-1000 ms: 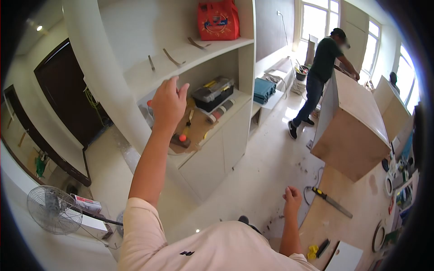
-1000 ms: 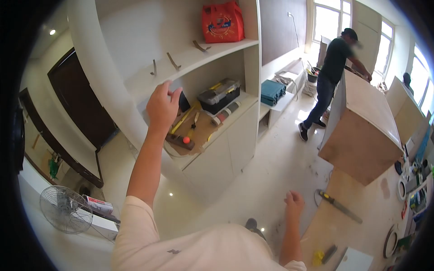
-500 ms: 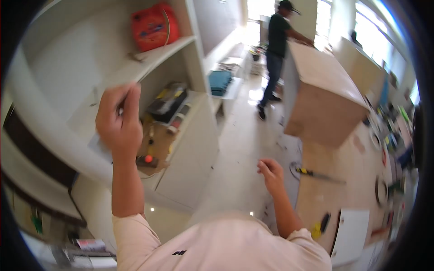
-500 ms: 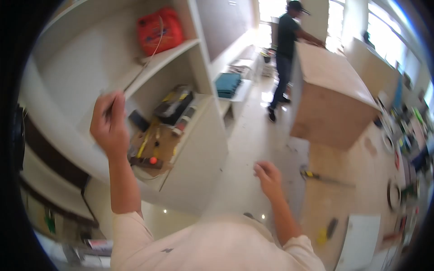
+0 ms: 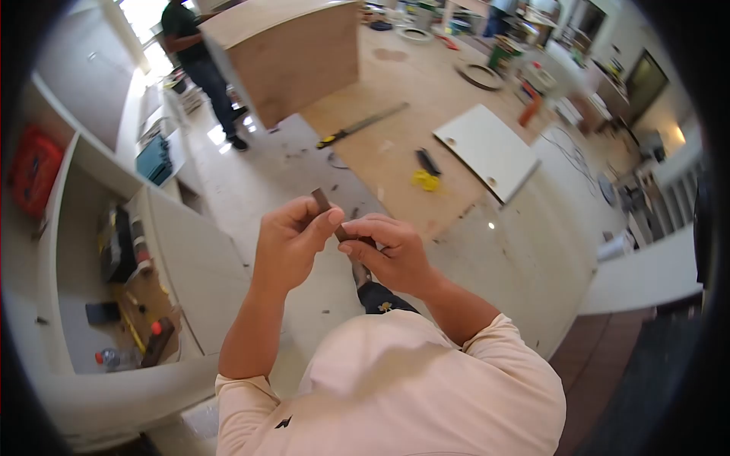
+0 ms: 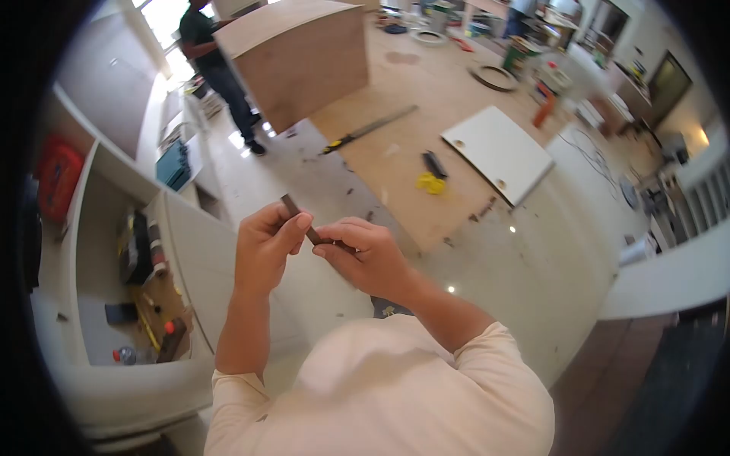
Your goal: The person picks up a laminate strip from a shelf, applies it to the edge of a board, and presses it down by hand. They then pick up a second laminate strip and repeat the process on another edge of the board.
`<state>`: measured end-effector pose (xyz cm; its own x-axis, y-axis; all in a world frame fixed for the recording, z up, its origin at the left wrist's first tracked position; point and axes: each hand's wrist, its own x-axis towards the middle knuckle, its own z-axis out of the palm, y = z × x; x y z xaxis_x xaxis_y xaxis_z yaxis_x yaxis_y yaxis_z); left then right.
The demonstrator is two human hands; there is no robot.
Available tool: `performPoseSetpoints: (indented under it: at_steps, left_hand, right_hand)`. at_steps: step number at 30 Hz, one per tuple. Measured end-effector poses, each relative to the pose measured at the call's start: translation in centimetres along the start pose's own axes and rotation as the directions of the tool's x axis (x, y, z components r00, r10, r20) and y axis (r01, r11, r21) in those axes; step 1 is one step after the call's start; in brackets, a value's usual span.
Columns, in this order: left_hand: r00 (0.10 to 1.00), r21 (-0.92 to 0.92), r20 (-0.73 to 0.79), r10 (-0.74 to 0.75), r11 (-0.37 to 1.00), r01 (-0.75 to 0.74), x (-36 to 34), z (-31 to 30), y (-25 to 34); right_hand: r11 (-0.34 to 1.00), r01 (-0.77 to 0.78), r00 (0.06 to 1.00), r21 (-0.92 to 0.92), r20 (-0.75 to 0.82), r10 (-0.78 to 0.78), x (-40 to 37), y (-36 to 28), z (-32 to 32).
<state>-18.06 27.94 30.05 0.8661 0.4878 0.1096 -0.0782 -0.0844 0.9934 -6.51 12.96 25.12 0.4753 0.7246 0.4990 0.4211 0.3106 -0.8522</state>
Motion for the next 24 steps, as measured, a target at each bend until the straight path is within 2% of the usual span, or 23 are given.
performPoseSetpoints:
  at_steps: [1, 3, 5, 6, 9, 12, 18, 21, 24]
  left_hand:
    - [0.998, -0.06, 0.057, -0.002, 0.998, 0.005, 0.5, 1.6, -1.2]
    - [0.991, -0.147, 0.134, 0.028, 0.989, -0.008, 1.0, 5.3, -4.1]
    - [0.983, -0.211, 0.163, 0.089, 0.976, -0.054, 0.6, 9.6, -7.3]
    - [0.966, -0.203, 0.258, 0.016, 0.978, 0.038, -0.1, 11.0, -8.9]
    - [0.9, -0.154, 0.416, -0.128, 0.966, 0.209, -3.1, 16.3, -11.0]
    - [0.864, -0.062, 0.458, -0.211, 0.961, 0.268, -4.0, 21.7, -13.1]
    - [0.868, 0.159, 0.451, -0.209, 0.975, 0.153, -3.3, 36.7, -16.3]
    - [0.848, 0.211, 0.478, -0.23, 0.967, 0.143, -2.9, 43.3, -18.3]
    - [0.858, 0.249, 0.469, -0.208, 0.964, 0.097, -2.1, 47.4, -19.7]
  right_hand:
    - [0.986, -0.136, 0.988, 0.092, -0.063, 0.142, -1.4, -0.5, -1.1]
    - [0.884, -0.352, 0.897, 0.308, -0.16, 0.412, -4.3, -0.6, -3.3]
    - [0.814, -0.388, 0.797, 0.431, -0.287, 0.532, -6.4, -0.4, -6.6]
    - [0.777, -0.387, 0.739, 0.496, -0.338, 0.583, -7.3, -0.1, -8.5]
    - [0.753, -0.261, 0.677, 0.604, -0.441, 0.589, -10.7, 1.6, -14.1]
    - [0.775, -0.219, 0.591, 0.592, -0.552, 0.589, -14.4, 2.5, -19.8]
    - [0.822, -0.337, 0.455, 0.459, -0.685, 0.569, -22.8, 5.9, -33.4]
    - [0.795, -0.339, 0.414, 0.503, -0.679, 0.606, -26.1, 7.3, -40.7]
    - [0.748, -0.326, 0.387, 0.578, -0.64, 0.664, -27.7, 9.4, -45.5]
